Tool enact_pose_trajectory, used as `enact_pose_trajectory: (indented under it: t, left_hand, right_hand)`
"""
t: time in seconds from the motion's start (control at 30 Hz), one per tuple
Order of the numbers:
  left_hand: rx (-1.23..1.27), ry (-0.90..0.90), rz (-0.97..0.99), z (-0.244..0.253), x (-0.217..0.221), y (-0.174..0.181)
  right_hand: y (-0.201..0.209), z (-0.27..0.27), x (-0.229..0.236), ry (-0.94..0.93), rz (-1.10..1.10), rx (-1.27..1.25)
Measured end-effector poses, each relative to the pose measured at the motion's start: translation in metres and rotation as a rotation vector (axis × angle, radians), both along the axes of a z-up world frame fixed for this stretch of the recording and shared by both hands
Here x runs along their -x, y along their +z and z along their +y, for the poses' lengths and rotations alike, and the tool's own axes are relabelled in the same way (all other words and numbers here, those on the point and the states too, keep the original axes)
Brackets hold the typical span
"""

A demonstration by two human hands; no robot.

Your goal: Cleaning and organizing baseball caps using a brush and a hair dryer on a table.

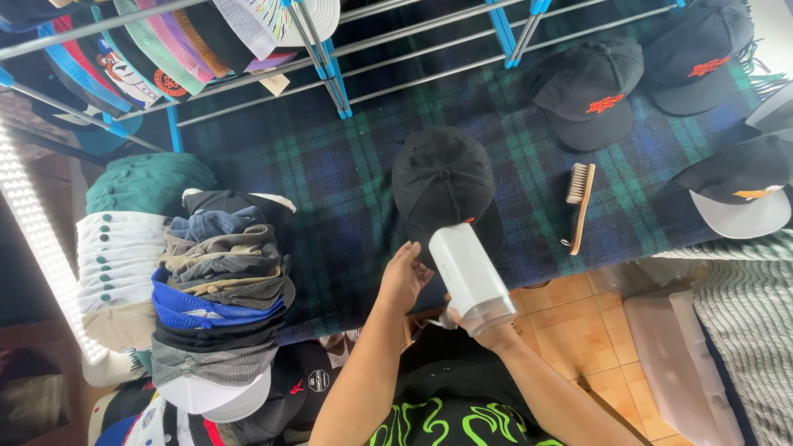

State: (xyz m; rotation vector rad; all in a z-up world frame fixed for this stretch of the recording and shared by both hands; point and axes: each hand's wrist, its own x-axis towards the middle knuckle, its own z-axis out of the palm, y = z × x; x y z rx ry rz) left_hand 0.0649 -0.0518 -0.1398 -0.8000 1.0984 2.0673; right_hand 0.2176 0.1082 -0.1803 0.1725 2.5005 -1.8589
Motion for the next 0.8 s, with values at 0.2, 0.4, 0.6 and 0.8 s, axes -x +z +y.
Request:
enact_pose_trajectory:
  t: [0.2,0.4,0.6,0.8]
  left_hand:
    - [-0.350,0.140,-0.036,0.007,-0.005,0.064]
    - [-0.303,0.175,-0.110,0.005,-0.006,0.052]
    - [-0.421,0.210,-0.039,0.001,-0.003,0.021]
    - [-0.442,0.256,-0.096,-0.002,-0.007,-0.014]
  right_hand:
    - [0.005,0.013,0.015,-0.010,0.243,-0.128]
    - [0.044,0.000,0.037,0.109,-0.033,-0.364]
    - [0.088,0.009,0.045,0.259,-0.291,-0.469]
    - [0.145,-0.036,0.077,0.253,-0.315,-0.487]
